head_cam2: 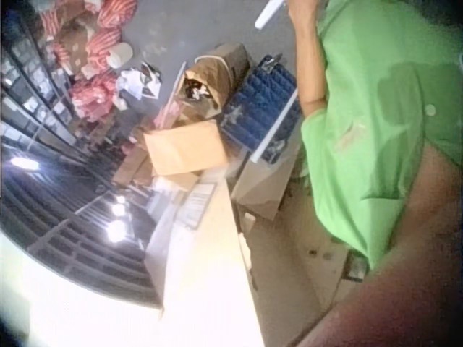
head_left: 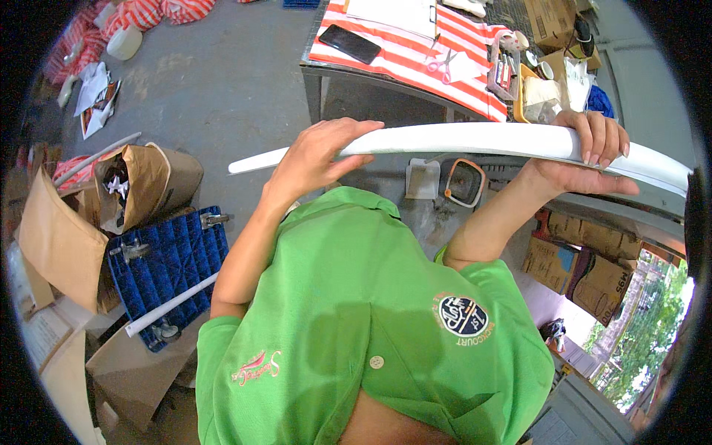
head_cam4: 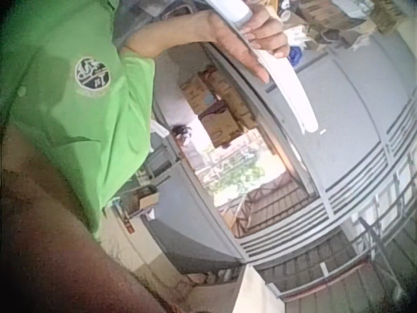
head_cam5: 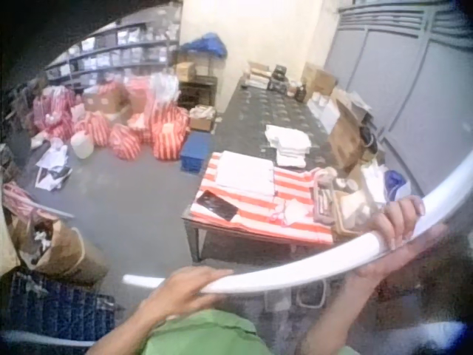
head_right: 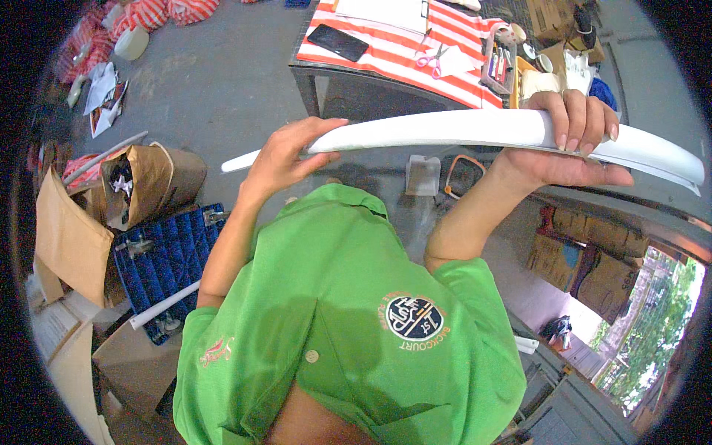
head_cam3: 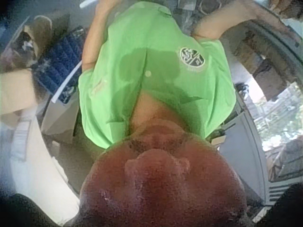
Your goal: The person cuts a white paper label with scissors, writes on it with a marker, and wraps it around a white PVC pipe. They repeat this process for several pipes, placing the finished poles into a cardboard box.
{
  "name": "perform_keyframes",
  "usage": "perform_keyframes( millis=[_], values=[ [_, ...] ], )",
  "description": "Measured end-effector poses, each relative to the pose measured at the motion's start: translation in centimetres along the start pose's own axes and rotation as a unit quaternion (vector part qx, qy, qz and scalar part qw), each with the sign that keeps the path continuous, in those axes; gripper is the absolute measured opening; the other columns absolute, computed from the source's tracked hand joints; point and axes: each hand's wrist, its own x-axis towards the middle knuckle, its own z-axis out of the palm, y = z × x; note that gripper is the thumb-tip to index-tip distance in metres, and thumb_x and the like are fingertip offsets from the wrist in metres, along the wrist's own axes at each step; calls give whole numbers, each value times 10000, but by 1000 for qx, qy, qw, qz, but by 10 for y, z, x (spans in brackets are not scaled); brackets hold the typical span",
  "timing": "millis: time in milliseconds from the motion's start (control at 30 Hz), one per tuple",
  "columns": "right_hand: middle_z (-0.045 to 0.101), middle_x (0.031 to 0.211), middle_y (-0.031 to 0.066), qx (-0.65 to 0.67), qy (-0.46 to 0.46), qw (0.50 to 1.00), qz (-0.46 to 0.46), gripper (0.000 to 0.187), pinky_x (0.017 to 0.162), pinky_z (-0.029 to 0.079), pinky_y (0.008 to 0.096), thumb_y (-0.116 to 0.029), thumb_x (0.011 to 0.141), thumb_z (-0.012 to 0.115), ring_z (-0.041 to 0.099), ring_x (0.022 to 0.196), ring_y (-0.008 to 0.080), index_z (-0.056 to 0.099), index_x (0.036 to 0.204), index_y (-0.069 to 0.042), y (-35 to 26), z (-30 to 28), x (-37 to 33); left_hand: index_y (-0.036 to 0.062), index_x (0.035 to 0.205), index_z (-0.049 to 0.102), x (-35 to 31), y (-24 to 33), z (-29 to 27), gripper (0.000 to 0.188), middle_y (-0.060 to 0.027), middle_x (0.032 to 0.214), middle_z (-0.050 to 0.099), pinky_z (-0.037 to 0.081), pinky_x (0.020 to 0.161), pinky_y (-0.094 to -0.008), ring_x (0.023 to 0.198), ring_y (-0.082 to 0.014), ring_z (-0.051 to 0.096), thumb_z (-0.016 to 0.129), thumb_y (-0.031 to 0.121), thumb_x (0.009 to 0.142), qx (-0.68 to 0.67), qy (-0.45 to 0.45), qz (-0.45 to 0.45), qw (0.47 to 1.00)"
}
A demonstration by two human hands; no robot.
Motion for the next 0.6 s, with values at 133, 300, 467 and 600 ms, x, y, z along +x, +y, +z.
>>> perform_keyframes(
  millis=[133, 300, 467, 600],
  values=[
    [490, 684, -46, -95, 39, 994, -34, 492, 633, 433, 283, -500, 833, 832, 468, 625, 112, 638, 1014, -85, 26, 9, 1, 82, 1352, 646, -18, 8, -22, 551, -131, 1163, 729, 543, 859, -416, 1013, -306, 703, 805, 175, 833, 48, 46, 24, 997],
    [462, 660, -30, -130, 114, 984, 45, 396, 616, 417, 290, -462, 971, 686, 456, 608, 111, 634, 1032, -74, 99, -5, -39, 109, 1350, 651, -39, 16, -38, 530, -130, 1169, 724, 539, 863, -425, 1026, -305, 701, 797, 176, 845, 118, 61, -8, 991],
    [395, 558, -54, 44, 131, 987, 79, 320, 516, 368, 272, -387, 1026, 621, 379, 484, 82, 601, 884, -100, 128, -21, -70, 113, 1376, 617, -63, 22, -49, 534, -140, 1239, 699, 535, 887, -433, 1043, -305, 688, 779, 247, 885, 42, 35, -91, 994],
    [371, 525, -56, 42, 126, 989, 57, 295, 482, 371, 267, -315, 1020, 621, 355, 444, 73, 566, 813, -112, 151, -18, -79, 59, 1355, 613, -66, 16, -51, 476, -161, 1166, 720, 546, 867, -421, 989, -318, 702, 687, 338, 976, -58, -35, -129, 989]
  ],
)
